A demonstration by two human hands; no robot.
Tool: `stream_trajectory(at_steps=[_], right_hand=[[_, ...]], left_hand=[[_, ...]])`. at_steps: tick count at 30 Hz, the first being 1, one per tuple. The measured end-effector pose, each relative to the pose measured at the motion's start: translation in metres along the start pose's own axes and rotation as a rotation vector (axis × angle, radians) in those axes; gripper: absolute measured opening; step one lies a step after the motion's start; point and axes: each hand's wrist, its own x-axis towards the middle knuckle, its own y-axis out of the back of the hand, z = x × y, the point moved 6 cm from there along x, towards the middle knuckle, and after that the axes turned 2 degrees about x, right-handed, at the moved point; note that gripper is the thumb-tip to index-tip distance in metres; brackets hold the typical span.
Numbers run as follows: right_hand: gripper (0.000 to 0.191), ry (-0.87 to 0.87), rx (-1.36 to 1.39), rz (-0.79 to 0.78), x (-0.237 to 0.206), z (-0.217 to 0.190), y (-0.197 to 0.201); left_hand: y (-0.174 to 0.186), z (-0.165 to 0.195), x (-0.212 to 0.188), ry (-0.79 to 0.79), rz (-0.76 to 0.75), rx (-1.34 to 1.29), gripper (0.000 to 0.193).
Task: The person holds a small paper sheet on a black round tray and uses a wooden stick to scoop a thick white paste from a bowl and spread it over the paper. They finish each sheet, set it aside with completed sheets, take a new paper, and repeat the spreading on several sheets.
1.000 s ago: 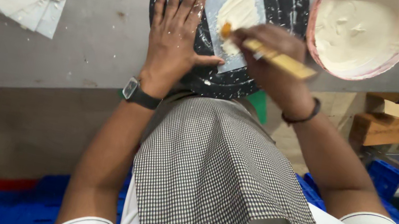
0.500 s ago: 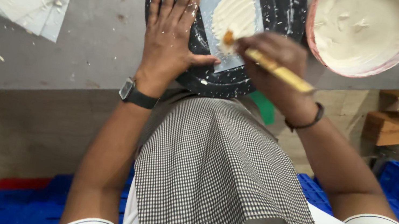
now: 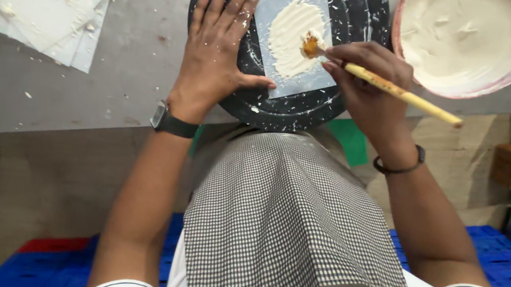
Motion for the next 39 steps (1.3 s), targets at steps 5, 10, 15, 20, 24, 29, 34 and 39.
stream_trajectory(at_steps=[5,10,15,20,24,29,34,39], right_hand=[[0.015,-0.183,0.283,0.177,-0.013,0.024,0.023],[0.015,-0.265,0.287,0.204,-0.026,0.037,0.030],[0.014,-0.221,0.362,0.190,-0.029,0.032,0.018],[0.014,-0.241,0.308,0.139,-0.015,0.024,0.010],[0.014,-0.165,0.182,0.046,0.008,0.011,-0.009],[0.015,0.026,0.049,-0.069,0.034,-0.009,-0.052],[0.013,0.200,-0.179,-0.021,0.056,-0.009,-0.055],[0.012,0.241,-0.101,-0.001,0.061,-0.006,-0.048]], left_hand=[[0.019,0.024,-0.010,0.004,-0.028,0.204,0.134],[0.026,0.042,-0.049,0.202,-0.427,0.137,0.112],[0.033,0.033,-0.005,-0.083,0.060,0.095,0.104],[0.006,-0.002,0.015,-0.155,0.075,0.059,0.139],[-0.008,-0.008,-0.005,-0.034,0.056,-0.017,0.148],[-0.019,-0.002,-0.017,0.047,0.163,-0.009,0.148],[-0.024,-0.001,-0.018,0.073,0.187,-0.033,0.148],[-0.027,-0.001,-0.018,0.106,0.157,-0.034,0.148]])
